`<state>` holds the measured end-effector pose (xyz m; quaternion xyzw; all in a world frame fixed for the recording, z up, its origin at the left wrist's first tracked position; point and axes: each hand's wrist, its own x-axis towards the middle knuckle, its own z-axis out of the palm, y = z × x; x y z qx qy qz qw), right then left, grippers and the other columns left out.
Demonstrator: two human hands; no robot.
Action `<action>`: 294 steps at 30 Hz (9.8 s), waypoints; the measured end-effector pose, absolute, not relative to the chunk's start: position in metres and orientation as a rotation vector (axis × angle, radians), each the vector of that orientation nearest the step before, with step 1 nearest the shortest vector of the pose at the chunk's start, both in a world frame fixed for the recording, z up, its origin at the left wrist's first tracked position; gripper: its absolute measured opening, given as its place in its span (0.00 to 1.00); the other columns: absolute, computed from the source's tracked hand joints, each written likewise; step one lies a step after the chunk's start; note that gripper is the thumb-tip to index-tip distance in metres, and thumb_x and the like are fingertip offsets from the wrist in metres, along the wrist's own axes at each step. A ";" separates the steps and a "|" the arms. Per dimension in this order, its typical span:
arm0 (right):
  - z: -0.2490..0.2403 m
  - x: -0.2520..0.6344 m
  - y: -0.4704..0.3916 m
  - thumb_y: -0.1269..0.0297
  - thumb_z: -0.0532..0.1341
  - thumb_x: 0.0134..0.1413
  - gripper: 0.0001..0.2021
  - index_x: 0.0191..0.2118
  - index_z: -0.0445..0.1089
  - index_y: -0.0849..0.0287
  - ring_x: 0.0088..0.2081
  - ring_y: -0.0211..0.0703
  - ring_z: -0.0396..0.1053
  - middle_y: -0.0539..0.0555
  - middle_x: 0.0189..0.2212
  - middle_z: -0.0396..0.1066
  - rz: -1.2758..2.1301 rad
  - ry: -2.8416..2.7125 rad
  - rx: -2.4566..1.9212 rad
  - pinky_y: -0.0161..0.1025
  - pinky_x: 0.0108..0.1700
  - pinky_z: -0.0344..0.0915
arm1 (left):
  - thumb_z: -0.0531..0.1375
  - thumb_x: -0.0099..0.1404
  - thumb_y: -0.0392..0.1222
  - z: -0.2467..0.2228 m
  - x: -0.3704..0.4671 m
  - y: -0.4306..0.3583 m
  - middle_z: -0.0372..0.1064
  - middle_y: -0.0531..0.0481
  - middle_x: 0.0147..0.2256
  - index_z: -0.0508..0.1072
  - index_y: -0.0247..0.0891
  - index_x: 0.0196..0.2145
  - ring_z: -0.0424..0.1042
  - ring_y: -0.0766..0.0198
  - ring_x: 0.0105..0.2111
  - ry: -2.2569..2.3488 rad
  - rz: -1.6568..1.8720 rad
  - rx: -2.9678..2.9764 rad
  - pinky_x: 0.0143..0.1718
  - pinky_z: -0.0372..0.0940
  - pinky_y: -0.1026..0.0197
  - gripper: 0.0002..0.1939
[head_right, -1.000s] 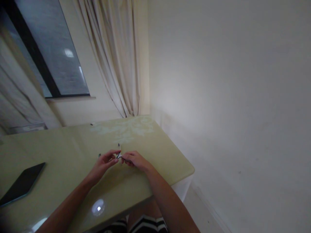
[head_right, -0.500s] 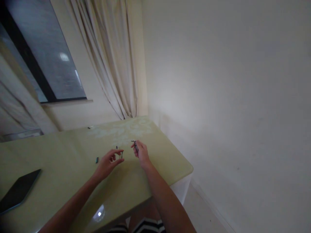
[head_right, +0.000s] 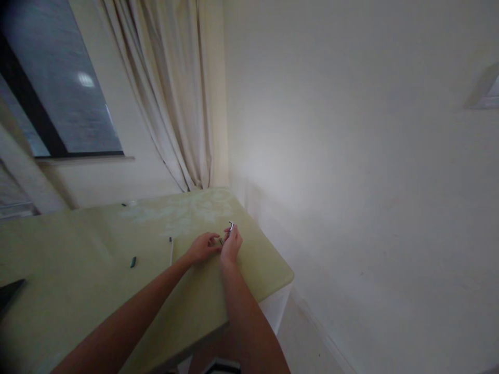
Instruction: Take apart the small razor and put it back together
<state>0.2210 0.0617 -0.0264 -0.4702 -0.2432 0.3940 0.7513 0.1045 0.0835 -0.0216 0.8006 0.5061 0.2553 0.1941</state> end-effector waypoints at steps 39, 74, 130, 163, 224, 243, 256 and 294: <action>-0.007 0.168 0.000 0.49 0.73 0.46 0.19 0.34 0.75 0.59 0.20 0.30 0.45 0.41 0.19 0.56 1.501 -1.406 -0.763 0.34 0.23 0.42 | 0.68 0.61 0.56 -0.002 -0.018 -0.016 0.74 0.48 0.39 0.79 0.45 0.50 0.67 0.61 0.32 1.048 1.452 2.078 0.36 0.66 0.59 0.22; -0.019 0.171 0.000 0.49 0.62 0.64 0.16 0.44 0.72 0.58 0.27 0.37 0.64 0.48 0.26 0.68 1.031 -1.605 -0.703 0.35 0.32 0.61 | 0.74 0.54 0.52 -0.005 -0.026 -0.010 0.74 0.49 0.37 0.79 0.40 0.54 0.66 0.64 0.34 0.904 1.245 1.362 0.39 0.60 0.62 0.32; -0.010 0.171 -0.009 0.51 0.62 0.65 0.15 0.43 0.77 0.58 0.31 0.39 0.66 0.51 0.31 0.73 0.874 -1.680 -0.716 0.35 0.34 0.62 | 0.77 0.48 0.52 -0.011 -0.024 -0.011 0.76 0.48 0.34 0.82 0.39 0.51 0.72 0.59 0.37 0.883 1.267 1.211 0.41 0.64 0.59 0.33; -0.008 0.173 -0.009 0.53 0.63 0.63 0.14 0.38 0.77 0.60 0.28 0.38 0.65 0.51 0.27 0.71 0.866 -1.695 -0.718 0.34 0.32 0.61 | 0.77 0.48 0.50 -0.014 -0.022 -0.011 0.78 0.48 0.36 0.83 0.39 0.49 0.73 0.59 0.37 0.986 1.273 1.260 0.44 0.65 0.57 0.30; -0.019 0.216 0.054 0.56 0.62 0.59 0.12 0.38 0.77 0.59 0.38 0.47 0.68 0.55 0.33 0.71 0.511 -1.311 -1.375 0.40 0.40 0.62 | 0.63 0.64 0.55 -0.035 -0.030 -0.007 0.68 0.41 0.55 0.78 0.45 0.51 0.69 0.46 0.52 1.517 0.965 2.334 0.56 0.63 0.42 0.21; -0.011 0.274 0.044 0.60 0.59 0.66 0.09 0.38 0.73 0.59 0.41 0.48 0.68 0.59 0.39 0.73 0.086 -1.531 -1.684 0.39 0.43 0.59 | 0.58 0.61 0.59 -0.015 -0.020 0.022 0.72 0.48 0.27 0.73 0.40 0.31 0.71 0.55 0.28 1.500 1.075 1.859 0.32 0.62 0.56 0.18; -0.020 0.258 0.047 0.33 0.47 0.64 0.31 0.24 0.60 0.54 0.26 0.41 0.59 0.49 0.21 0.60 0.540 -1.211 -1.160 0.38 0.31 0.55 | 0.58 0.67 0.52 -0.023 0.125 0.069 0.75 0.34 0.45 0.78 0.34 0.44 0.72 0.49 0.44 1.384 1.024 2.015 0.49 0.63 0.50 0.19; -0.020 0.160 0.030 0.56 0.68 0.43 0.13 0.24 0.66 0.58 0.17 0.29 0.45 0.40 0.14 0.51 1.383 -1.077 -0.874 0.34 0.21 0.40 | 0.65 0.66 0.52 -0.018 0.001 0.004 0.75 0.49 0.34 0.78 0.41 0.40 0.66 0.62 0.29 1.227 1.604 2.168 0.35 0.65 0.60 0.13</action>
